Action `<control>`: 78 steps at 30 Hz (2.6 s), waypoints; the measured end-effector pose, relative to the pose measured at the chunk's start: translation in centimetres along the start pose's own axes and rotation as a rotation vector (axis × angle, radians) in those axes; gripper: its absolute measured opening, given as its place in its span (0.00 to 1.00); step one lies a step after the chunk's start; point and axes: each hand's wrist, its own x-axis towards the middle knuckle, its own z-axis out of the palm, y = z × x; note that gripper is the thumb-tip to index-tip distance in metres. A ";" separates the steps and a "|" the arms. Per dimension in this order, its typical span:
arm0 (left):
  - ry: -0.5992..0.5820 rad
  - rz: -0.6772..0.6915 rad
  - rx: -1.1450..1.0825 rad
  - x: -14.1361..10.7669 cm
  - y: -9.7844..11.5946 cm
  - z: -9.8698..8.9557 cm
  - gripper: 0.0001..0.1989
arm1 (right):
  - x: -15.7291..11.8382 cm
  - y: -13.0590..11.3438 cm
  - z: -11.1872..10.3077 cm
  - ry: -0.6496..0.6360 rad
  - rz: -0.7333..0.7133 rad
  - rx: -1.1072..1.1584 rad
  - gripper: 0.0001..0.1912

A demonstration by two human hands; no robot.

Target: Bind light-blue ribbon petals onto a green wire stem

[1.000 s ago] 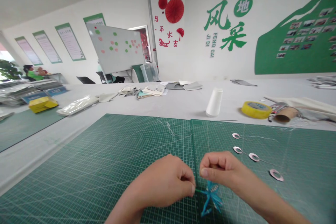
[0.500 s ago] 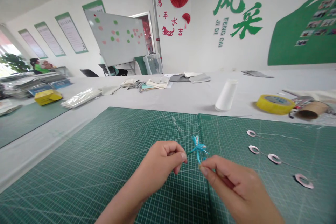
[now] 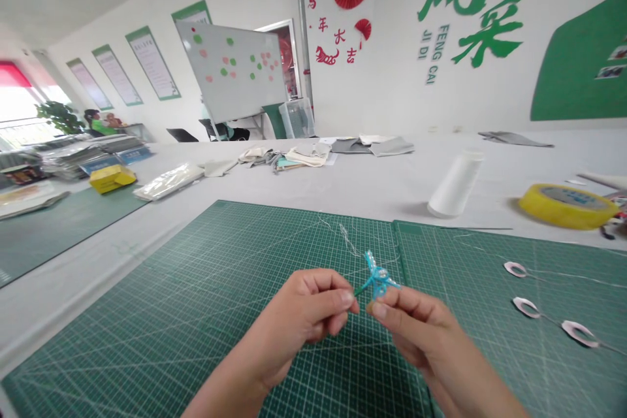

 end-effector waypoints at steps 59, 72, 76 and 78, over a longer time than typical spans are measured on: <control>0.098 0.016 0.455 5.5 0.8 -2.3 0.08 | 2.3 -0.7 -1.4 0.149 -0.519 -0.938 0.11; 0.058 -0.094 0.096 5.3 0.7 -1.8 0.07 | 2.8 0.0 -0.7 0.181 -0.212 -0.604 0.17; -0.013 -0.090 -0.042 5.2 0.6 -1.8 0.06 | 3.3 0.2 -0.8 0.162 -0.072 -0.213 0.14; -0.066 -0.099 -0.080 5.1 0.7 -1.9 0.06 | 3.4 0.2 -0.7 0.133 -0.001 -0.037 0.13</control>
